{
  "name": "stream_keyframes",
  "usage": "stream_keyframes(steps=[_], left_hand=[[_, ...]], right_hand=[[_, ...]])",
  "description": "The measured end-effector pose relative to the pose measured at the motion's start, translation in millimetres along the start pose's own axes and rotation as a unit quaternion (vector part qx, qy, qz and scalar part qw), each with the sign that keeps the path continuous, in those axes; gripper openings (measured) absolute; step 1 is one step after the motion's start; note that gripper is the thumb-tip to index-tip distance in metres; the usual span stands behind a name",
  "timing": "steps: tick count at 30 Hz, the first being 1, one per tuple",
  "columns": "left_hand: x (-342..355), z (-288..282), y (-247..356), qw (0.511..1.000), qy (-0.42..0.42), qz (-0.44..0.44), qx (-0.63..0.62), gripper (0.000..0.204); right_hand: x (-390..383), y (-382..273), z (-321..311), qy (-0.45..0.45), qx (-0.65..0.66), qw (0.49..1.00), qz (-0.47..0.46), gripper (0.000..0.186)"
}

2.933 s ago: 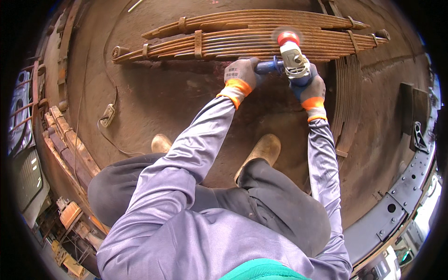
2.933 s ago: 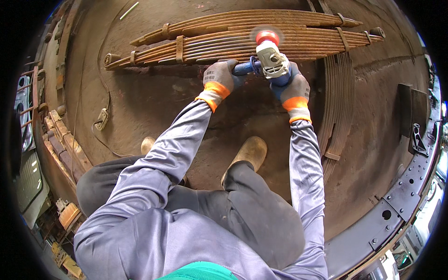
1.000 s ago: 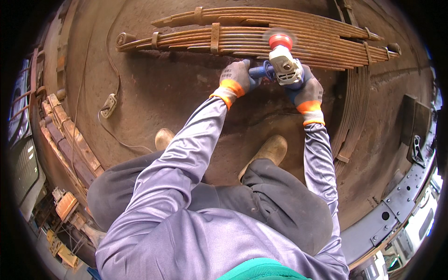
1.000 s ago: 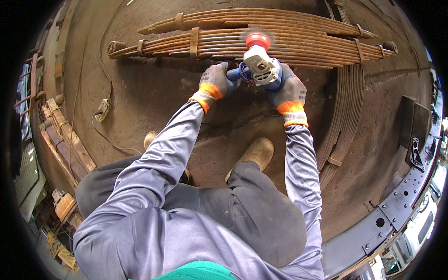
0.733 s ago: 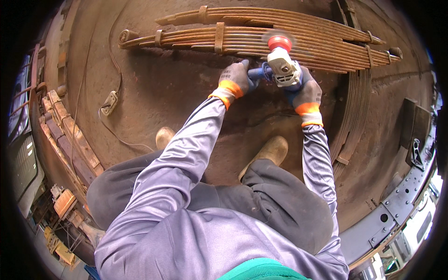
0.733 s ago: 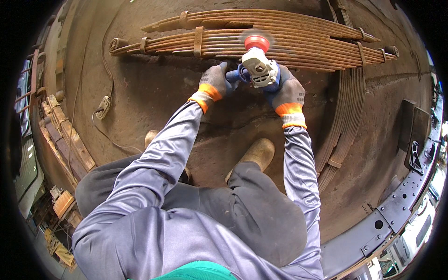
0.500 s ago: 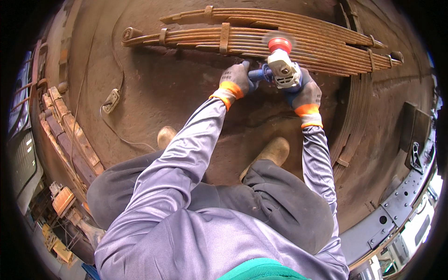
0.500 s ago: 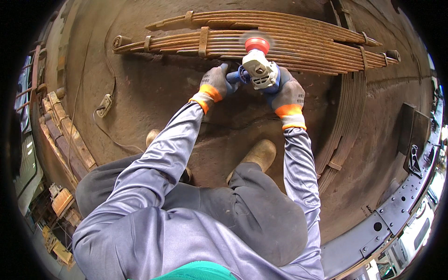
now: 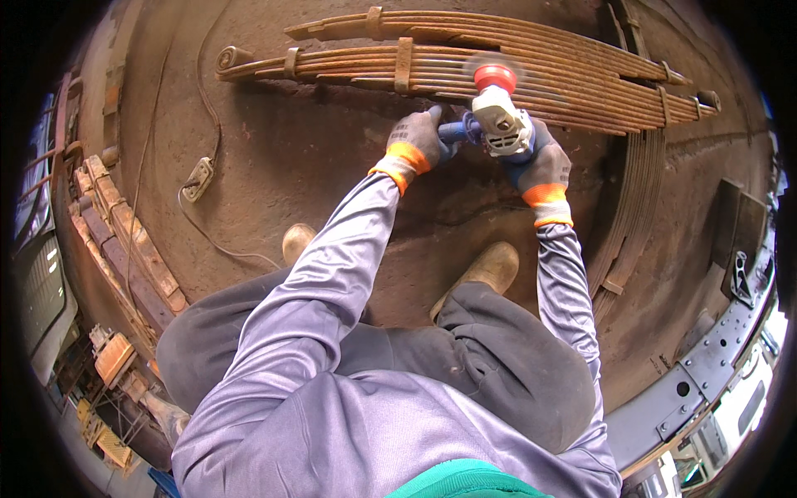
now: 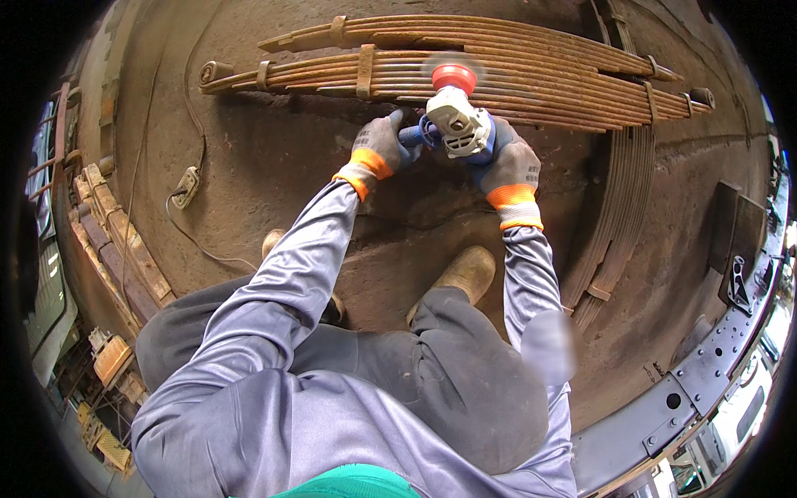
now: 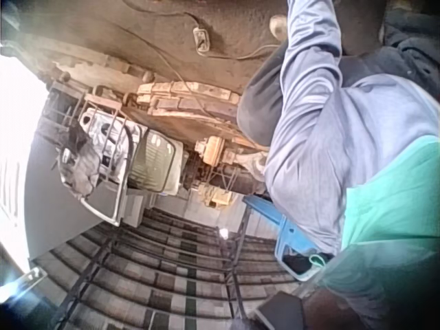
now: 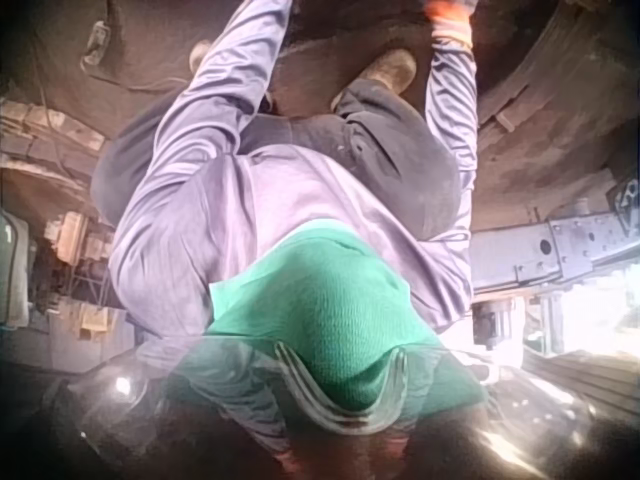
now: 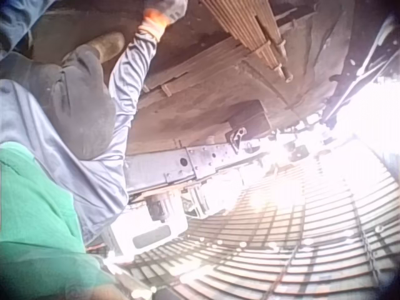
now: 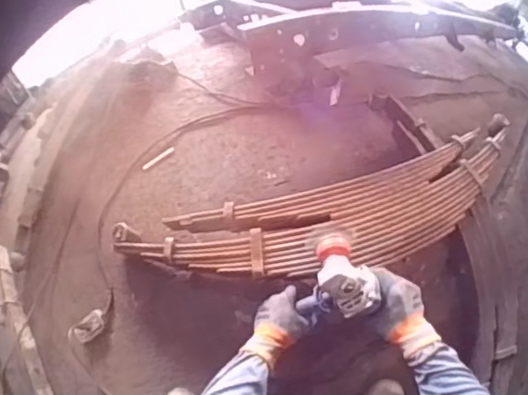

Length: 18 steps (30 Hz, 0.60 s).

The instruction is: The person uses an angle grinder to remove rust from a bundle of metal rods. They hold the grinder with both hands and move it along the rods, producing sparks. The person briefly pauses to adjust the grinder's cord before continuing the grinding process.

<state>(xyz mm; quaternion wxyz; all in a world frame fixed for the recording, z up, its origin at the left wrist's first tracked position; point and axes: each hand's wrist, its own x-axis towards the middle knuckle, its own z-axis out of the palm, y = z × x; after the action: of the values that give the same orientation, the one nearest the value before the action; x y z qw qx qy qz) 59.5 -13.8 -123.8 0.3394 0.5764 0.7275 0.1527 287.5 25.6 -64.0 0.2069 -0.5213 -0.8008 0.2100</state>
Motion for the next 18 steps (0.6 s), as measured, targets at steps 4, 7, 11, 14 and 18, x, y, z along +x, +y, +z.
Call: stream_keyframes(steps=[4,7,11,14,18], left_hand=[[-2.7,-2.8,-5.2,1.000,0.005,0.001,0.003,0.037],[0.0,4.6,-15.5,0.998,0.025,0.028,-0.040,0.036],[-3.0,-4.9,-9.8,1.000,0.000,0.011,-0.023,0.035],[-2.6,-1.7,-16.7,0.999,0.015,0.022,-0.026,0.035],[-1.6,-3.1,-21.6,1.000,-0.011,0.009,-0.020,0.036]], right_hand=[[0.2,-5.2,3.6,-0.005,-0.024,1.000,-0.001,0.054],[2.4,-5.2,6.2,-0.004,-0.002,1.000,-0.012,0.055],[0.7,-9.1,5.6,-0.011,-0.014,1.000,-0.009,0.056],[1.9,-10.0,8.4,-0.005,-0.018,1.000,-0.015,0.055],[1.8,-12.6,11.3,-0.010,-0.023,1.000,-0.010,0.053]])
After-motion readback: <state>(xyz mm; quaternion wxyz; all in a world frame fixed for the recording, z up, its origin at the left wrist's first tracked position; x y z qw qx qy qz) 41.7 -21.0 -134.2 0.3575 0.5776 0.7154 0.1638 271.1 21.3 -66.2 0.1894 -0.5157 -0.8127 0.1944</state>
